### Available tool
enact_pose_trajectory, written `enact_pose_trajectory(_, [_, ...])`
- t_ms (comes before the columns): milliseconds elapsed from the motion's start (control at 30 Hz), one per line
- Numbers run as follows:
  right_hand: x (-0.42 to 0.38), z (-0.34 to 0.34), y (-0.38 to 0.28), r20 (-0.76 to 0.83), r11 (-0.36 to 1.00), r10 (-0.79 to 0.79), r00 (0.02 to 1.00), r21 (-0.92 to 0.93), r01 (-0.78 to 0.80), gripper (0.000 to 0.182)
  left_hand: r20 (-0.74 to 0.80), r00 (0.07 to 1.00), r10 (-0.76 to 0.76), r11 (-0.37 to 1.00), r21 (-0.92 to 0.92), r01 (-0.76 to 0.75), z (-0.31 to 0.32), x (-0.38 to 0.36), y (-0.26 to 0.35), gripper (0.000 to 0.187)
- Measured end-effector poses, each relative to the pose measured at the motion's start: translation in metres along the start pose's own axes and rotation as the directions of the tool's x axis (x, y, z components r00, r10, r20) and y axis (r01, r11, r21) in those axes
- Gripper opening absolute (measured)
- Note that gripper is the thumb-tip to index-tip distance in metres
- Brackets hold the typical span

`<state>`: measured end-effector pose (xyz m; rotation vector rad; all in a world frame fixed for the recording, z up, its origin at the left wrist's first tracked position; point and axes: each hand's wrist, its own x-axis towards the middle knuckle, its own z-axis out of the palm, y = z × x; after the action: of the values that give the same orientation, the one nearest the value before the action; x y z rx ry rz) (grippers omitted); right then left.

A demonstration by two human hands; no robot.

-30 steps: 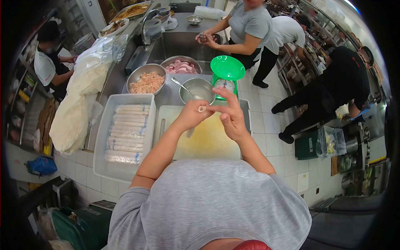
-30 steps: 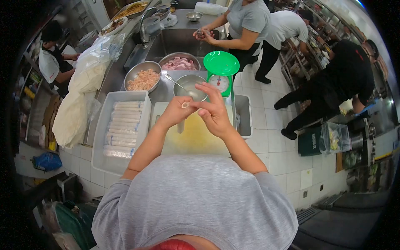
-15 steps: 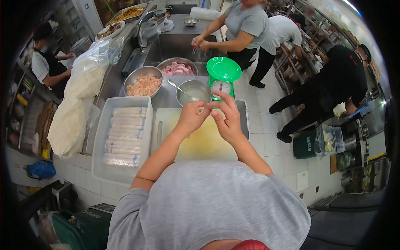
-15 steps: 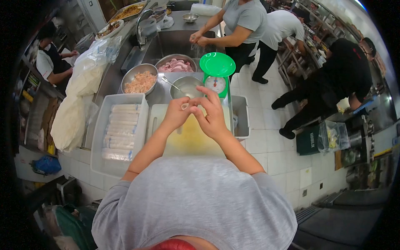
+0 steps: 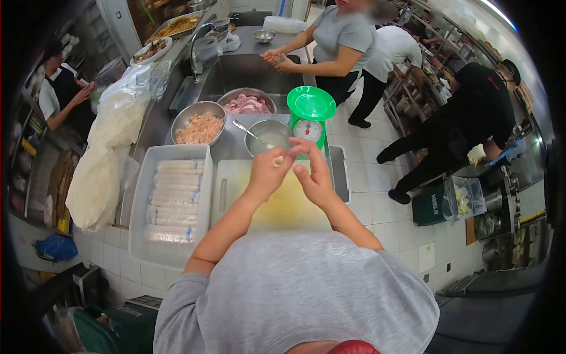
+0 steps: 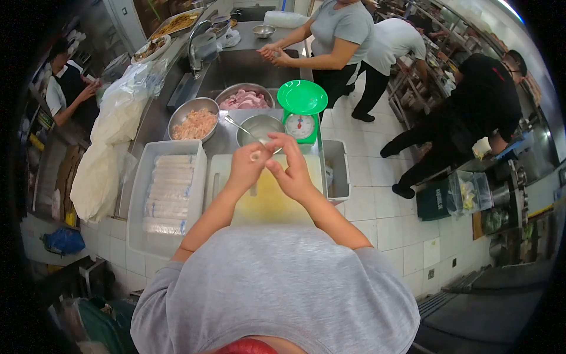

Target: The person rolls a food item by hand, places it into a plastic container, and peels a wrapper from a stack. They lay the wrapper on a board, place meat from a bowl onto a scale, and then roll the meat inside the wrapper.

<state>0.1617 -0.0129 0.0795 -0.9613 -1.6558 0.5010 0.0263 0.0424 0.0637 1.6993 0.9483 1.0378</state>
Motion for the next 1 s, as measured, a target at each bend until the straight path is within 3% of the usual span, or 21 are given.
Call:
enact_pose_trajectory(33, [-0.001, 0.001, 0.007, -0.004, 0.996, 0.033, 0.999, 0.088, -0.033, 0.046, -0.021, 0.996, -0.091, 0.991, -0.095, 0.089, -0.001, 0.001, 0.005, 0.024])
enact_pose_trajectory(67, [-0.002, 0.002, 0.014, -0.006, 0.982, 0.067, 0.998, 0.176, -0.065, 0.053, -0.021, 0.995, -0.093, 0.974, -0.212, 0.086, -0.004, 0.002, 0.008, 0.024])
enact_pose_trajectory(100, [-0.006, 0.003, 0.018, 0.110, 0.982, 0.105, 0.988, 0.142, -0.120, 0.064, -0.018, 0.995, -0.095, 0.942, -0.324, 0.084, -0.008, 0.002, 0.010, 0.025])
enact_pose_trajectory(200, [-0.024, 0.015, 0.029, 0.422, 0.791, 0.408, 0.810, 0.279, -0.544, 0.061, -0.017, 1.000, 0.001, 0.873, -0.487, -0.010, -0.011, 0.000, 0.026, 0.025])
enact_pose_trajectory(233, [-0.027, 0.021, 0.029, 0.299, 0.885, 0.329, 0.896, 0.233, -0.403, 0.054, -0.023, 0.998, 0.050, 0.856, -0.514, -0.055, -0.012, 0.000, 0.032, 0.026])
enact_pose_trajectory(333, [-0.022, 0.010, 0.024, 0.420, 0.761, 0.432, 0.798, 0.306, -0.573, 0.049, 0.243, 0.951, 0.192, 0.821, -0.571, -0.020, -0.028, 0.001, 0.038, 0.030])
enact_pose_trajectory(433, [-0.021, 0.009, 0.023, 0.471, 0.700, 0.388, 0.792, 0.408, -0.586, 0.042, 0.164, 0.977, 0.136, 0.803, -0.595, -0.012, -0.025, 0.008, 0.037, 0.036])
enact_pose_trajectory(533, [-0.018, 0.014, 0.013, 0.463, 0.681, 0.417, 0.782, 0.410, -0.606, 0.038, 0.329, 0.941, -0.075, 0.843, -0.484, 0.236, -0.030, 0.015, 0.017, 0.039])
enact_pose_trajectory(600, [-0.017, 0.017, 0.013, 0.425, 0.703, 0.432, 0.796, 0.395, -0.592, 0.034, 0.305, 0.943, -0.134, 0.866, -0.426, 0.261, -0.029, 0.019, 0.011, 0.042])
enact_pose_trajectory(633, [-0.018, 0.023, 0.014, 0.417, 0.706, 0.436, 0.798, 0.392, -0.590, 0.033, 0.258, 0.963, -0.084, 0.889, -0.417, 0.189, -0.031, 0.017, 0.009, 0.044])
enact_pose_trajectory(667, [-0.017, 0.026, 0.016, 0.404, 0.718, 0.456, 0.793, 0.360, -0.596, 0.032, 0.209, 0.977, -0.033, 0.907, -0.404, 0.117, -0.034, 0.015, 0.008, 0.047])
enact_pose_trajectory(733, [-0.013, 0.024, 0.021, 0.363, 0.738, 0.506, 0.783, 0.288, -0.610, 0.030, 0.078, 0.962, 0.263, 0.895, -0.392, -0.213, -0.036, 0.013, 0.015, 0.054])
enact_pose_trajectory(833, [-0.003, 0.021, 0.024, 0.183, 0.935, 0.337, 0.923, -0.178, -0.306, 0.032, -0.197, 0.953, 0.230, 0.904, -0.320, -0.284, -0.052, 0.007, 0.009, 0.067])
enact_pose_trajectory(933, [0.000, 0.026, 0.034, 0.247, 0.867, 0.354, 0.902, -0.448, -0.218, 0.037, -0.295, 0.939, 0.179, 0.925, -0.275, -0.263, -0.087, -0.006, 0.006, 0.071])
enact_pose_trajectory(1000, [-0.010, 0.038, 0.062, 0.253, 0.869, 0.330, 0.909, -0.457, -0.189, 0.040, -0.353, 0.924, 0.149, 0.904, -0.330, -0.272, -0.108, -0.015, 0.008, 0.068])
